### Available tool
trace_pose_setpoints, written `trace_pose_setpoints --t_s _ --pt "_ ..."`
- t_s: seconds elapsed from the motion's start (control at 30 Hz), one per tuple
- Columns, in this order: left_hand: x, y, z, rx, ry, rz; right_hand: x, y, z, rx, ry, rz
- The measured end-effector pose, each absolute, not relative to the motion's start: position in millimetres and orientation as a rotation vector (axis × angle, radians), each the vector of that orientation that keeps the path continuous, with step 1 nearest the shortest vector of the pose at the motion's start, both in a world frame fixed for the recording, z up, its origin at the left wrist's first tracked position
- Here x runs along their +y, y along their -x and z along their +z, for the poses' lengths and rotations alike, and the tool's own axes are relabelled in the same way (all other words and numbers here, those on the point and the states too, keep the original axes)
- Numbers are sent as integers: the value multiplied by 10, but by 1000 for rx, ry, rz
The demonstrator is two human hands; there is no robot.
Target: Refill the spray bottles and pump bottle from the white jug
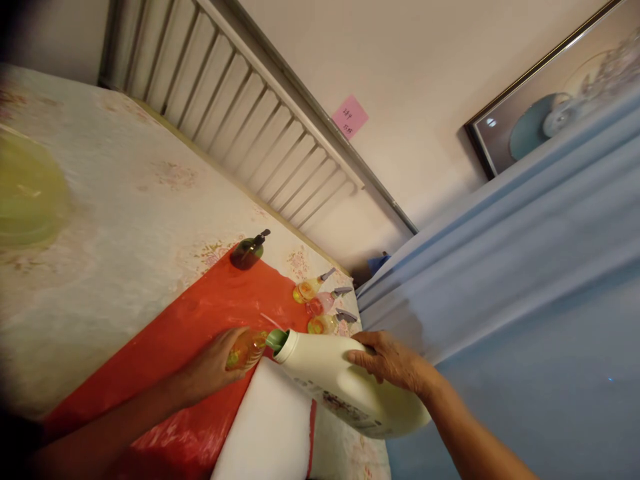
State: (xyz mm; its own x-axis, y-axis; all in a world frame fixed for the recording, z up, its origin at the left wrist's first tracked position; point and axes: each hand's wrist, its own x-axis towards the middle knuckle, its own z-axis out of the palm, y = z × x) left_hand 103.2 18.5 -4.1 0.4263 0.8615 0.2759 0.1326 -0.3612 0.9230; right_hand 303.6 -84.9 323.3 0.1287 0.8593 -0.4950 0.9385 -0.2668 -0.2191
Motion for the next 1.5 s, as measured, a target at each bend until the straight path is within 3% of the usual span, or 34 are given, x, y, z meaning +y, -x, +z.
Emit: trace_pose_setpoints --t_s 1.5 --pt "181 -1020 -25 853 -1781 993 -846 -3071 3239 1802 -2229 -799"
